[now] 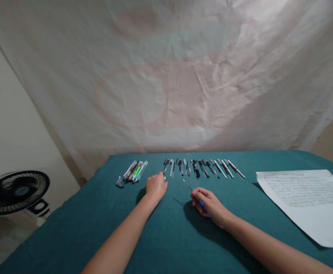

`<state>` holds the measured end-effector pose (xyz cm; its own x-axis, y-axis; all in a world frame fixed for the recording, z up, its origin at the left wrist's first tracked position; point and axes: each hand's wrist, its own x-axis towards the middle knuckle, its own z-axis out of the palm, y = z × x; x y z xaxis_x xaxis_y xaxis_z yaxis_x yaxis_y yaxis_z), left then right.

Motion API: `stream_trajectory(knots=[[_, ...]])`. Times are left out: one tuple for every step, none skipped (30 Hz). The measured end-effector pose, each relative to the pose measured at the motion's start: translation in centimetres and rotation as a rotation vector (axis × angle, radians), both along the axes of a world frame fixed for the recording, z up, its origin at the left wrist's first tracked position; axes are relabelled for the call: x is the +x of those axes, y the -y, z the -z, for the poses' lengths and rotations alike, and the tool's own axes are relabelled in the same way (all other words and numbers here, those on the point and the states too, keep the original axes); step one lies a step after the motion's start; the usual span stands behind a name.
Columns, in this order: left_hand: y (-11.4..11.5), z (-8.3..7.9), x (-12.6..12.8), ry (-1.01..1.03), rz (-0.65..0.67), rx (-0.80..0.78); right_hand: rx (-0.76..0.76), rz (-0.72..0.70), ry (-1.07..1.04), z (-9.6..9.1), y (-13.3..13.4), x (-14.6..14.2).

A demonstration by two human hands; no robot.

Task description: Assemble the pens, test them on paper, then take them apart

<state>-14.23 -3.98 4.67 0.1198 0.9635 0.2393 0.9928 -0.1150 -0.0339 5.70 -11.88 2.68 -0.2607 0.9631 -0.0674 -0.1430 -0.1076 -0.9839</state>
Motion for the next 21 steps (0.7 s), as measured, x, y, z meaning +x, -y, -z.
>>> stream_trajectory(knots=[[-0.1,-0.2,-0.1,0.004,0.0,0.0,0.002,0.001,-0.002,0.0,0.0,0.0],[-0.2,-0.4,-0.3,0.013,-0.002,-0.008,0.002,0.002,-0.005,0.1,0.0,0.0],[-0.4,-0.7,-0.5,0.023,-0.008,-0.027,-0.001,0.001,-0.007,0.1,0.0,0.0],[-0.5,-1.0,-0.7,0.032,-0.016,-0.054,-0.004,0.001,-0.009,0.1,0.0,0.0],[-0.6,-1.4,-1.0,0.038,-0.023,-0.083,-0.007,0.002,-0.012,0.2,-0.1,0.0],[-0.7,-1.8,-1.2,0.041,-0.029,-0.11,-0.008,0.001,-0.012,0.2,-0.1,0.0],[-0.7,-2.2,-1.5,0.04,-0.033,-0.132,-0.008,0.002,-0.012,0.2,-0.1,0.0],[-0.7,-2.6,-1.8,0.039,-0.034,-0.146,-0.008,0.003,-0.01,0.2,-0.1,0.0],[-0.6,-3.0,-2.0,0.035,-0.03,-0.163,-0.008,0.003,-0.007,0.1,-0.1,0.0],[-0.5,-3.3,-2.1,0.025,-0.027,-0.19,-0.007,0.003,-0.005,0.1,-0.1,0.0],[-0.4,-3.6,-2.3,0.011,-0.027,-0.227,-0.006,0.003,-0.003,0.1,-0.1,0.0],[-0.2,-3.8,-2.3,-0.007,-0.028,-0.27,-0.005,0.004,-0.002,0.1,0.0,0.0],[-0.1,-4.0,-2.4,-0.028,-0.032,-0.314,-0.005,0.005,-0.002,0.1,0.0,0.0],[0.1,-4.1,-2.3,-0.05,-0.037,-0.352,-0.005,0.005,-0.002,0.1,0.0,0.0],[0.2,-4.2,-2.3,-0.069,-0.042,-0.38,-0.005,0.005,-0.002,0.2,0.0,0.0],[0.2,-4.2,-2.2,-0.085,-0.046,-0.397,-0.005,0.004,-0.002,0.2,0.0,0.0],[0.3,-4.1,-2.2,-0.099,-0.047,-0.412,-0.005,0.002,-0.002,0.2,0.0,0.0],[0.3,-4.1,-2.2,-0.112,-0.048,-0.427,-0.005,0.001,-0.001,0.3,0.0,0.0],[0.3,-4.0,-2.2,-0.123,-0.048,-0.439,-0.005,0.001,0.001,0.3,0.0,0.0],[0.3,-3.9,-2.2,-0.13,-0.048,-0.451,-0.005,0.002,0.003,0.3,0.0,0.0],[0.2,-3.9,-2.2,-0.136,-0.047,-0.459,-0.006,0.003,0.005,0.3,0.0,0.0]])
